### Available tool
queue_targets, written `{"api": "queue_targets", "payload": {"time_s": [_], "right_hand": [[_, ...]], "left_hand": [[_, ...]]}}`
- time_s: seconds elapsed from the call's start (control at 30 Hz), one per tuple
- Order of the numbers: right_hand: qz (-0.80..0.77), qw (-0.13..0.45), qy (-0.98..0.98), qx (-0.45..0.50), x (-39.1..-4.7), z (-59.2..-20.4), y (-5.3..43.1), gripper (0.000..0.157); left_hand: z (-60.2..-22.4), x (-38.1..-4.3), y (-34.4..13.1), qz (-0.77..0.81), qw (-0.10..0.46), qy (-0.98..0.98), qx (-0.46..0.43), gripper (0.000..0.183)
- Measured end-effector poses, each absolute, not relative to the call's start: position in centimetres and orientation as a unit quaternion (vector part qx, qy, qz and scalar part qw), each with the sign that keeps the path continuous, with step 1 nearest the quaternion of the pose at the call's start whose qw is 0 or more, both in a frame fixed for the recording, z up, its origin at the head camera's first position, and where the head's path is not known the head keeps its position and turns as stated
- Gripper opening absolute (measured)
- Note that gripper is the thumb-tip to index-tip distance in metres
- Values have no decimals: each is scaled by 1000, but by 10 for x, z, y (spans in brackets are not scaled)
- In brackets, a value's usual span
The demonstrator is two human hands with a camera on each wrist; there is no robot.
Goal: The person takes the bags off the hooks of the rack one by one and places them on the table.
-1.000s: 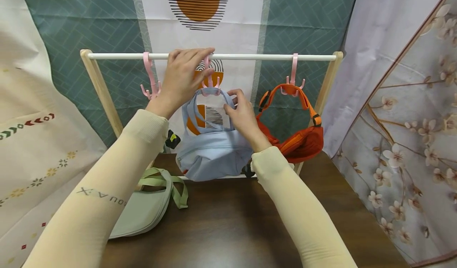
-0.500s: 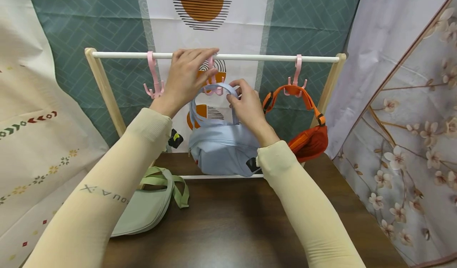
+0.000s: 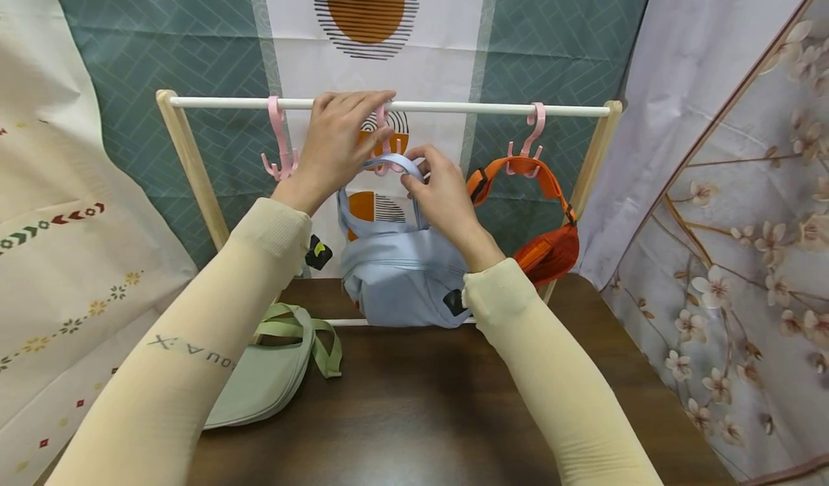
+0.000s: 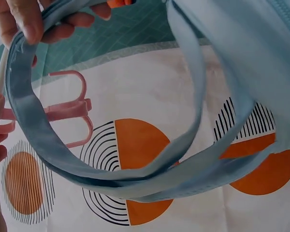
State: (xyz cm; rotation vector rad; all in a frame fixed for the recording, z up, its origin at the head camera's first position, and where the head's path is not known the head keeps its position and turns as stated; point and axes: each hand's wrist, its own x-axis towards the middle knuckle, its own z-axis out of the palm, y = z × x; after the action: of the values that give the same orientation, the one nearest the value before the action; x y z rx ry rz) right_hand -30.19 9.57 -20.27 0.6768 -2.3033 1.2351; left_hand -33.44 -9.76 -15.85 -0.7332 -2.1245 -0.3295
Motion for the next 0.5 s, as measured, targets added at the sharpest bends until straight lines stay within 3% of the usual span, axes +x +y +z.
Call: {"api": "queue_targets", "payload": {"time_s": [0.5], "right_hand": [[458, 211, -824, 259, -289, -207, 98, 30]], "left_hand": [[-161, -334, -100, -115, 427, -841, -311, 56]]}}
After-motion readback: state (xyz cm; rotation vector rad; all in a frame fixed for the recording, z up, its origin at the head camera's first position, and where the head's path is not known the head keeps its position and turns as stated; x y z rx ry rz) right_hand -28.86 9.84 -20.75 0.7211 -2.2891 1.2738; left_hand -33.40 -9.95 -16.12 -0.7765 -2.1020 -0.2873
